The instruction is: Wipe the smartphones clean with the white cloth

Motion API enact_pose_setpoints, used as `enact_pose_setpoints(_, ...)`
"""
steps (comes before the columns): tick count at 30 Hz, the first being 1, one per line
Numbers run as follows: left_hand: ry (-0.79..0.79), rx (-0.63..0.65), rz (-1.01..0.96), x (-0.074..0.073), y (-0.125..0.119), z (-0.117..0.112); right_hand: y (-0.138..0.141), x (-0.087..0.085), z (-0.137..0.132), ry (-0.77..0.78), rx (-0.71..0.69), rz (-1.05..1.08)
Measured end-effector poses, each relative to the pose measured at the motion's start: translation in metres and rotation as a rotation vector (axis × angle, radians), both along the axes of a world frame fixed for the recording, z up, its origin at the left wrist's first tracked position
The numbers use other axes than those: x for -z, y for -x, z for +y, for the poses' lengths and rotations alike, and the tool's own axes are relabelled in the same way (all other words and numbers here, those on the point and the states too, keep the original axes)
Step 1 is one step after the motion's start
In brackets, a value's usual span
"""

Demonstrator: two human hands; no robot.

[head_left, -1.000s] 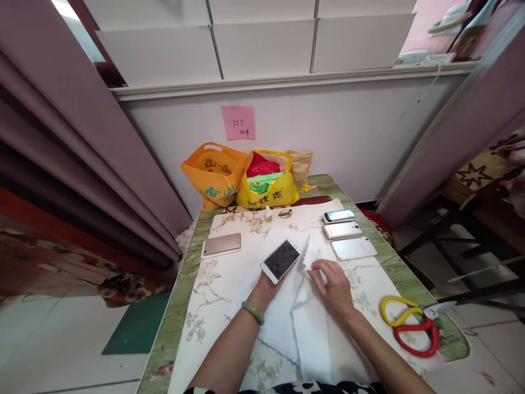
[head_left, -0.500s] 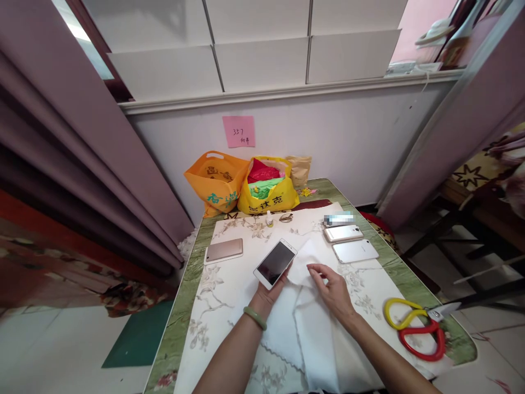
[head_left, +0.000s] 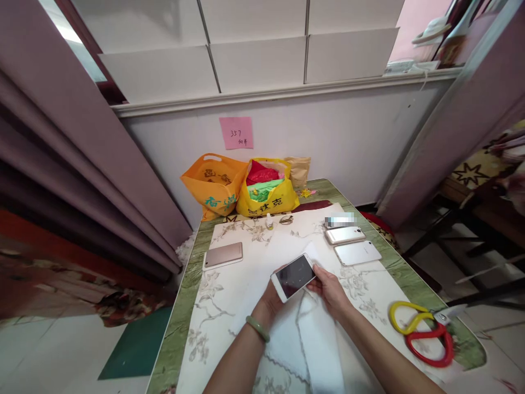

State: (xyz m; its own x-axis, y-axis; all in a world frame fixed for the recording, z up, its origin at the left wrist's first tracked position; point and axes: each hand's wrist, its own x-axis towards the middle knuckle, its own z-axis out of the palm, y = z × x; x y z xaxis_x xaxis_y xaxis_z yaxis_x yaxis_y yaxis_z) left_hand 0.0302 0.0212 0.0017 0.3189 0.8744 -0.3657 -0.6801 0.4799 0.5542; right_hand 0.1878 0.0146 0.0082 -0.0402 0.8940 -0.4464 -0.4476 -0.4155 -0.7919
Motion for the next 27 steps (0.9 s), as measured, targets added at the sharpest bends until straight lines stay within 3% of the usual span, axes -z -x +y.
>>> enact_pose_setpoints(6, -0.082, 0.124, -0.131, -0.004, 0.003, 0.007, 0.001, 0.009, 0.001, 0.098, 0.204, 0.175)
enact_pose_setpoints(13, -0.187, 0.182, -0.237, -0.008, 0.006, -0.003, -0.004, 0.017, 0.001, 0.094, 0.273, 0.226)
enact_pose_setpoints(15, -0.149, 0.18, -0.257, -0.008, 0.006, -0.006, -0.006, 0.017, -0.001, 0.08, 0.27, 0.233)
enact_pose_setpoints(20, -0.035, 0.04, -0.212, -0.01, 0.007, -0.002, -0.007, 0.013, -0.005, 0.025, 0.244, 0.25)
enact_pose_setpoints(27, 0.011, 0.1, -0.157, -0.012, 0.008, 0.005, -0.004, 0.009, -0.007, -0.046, 0.288, 0.246)
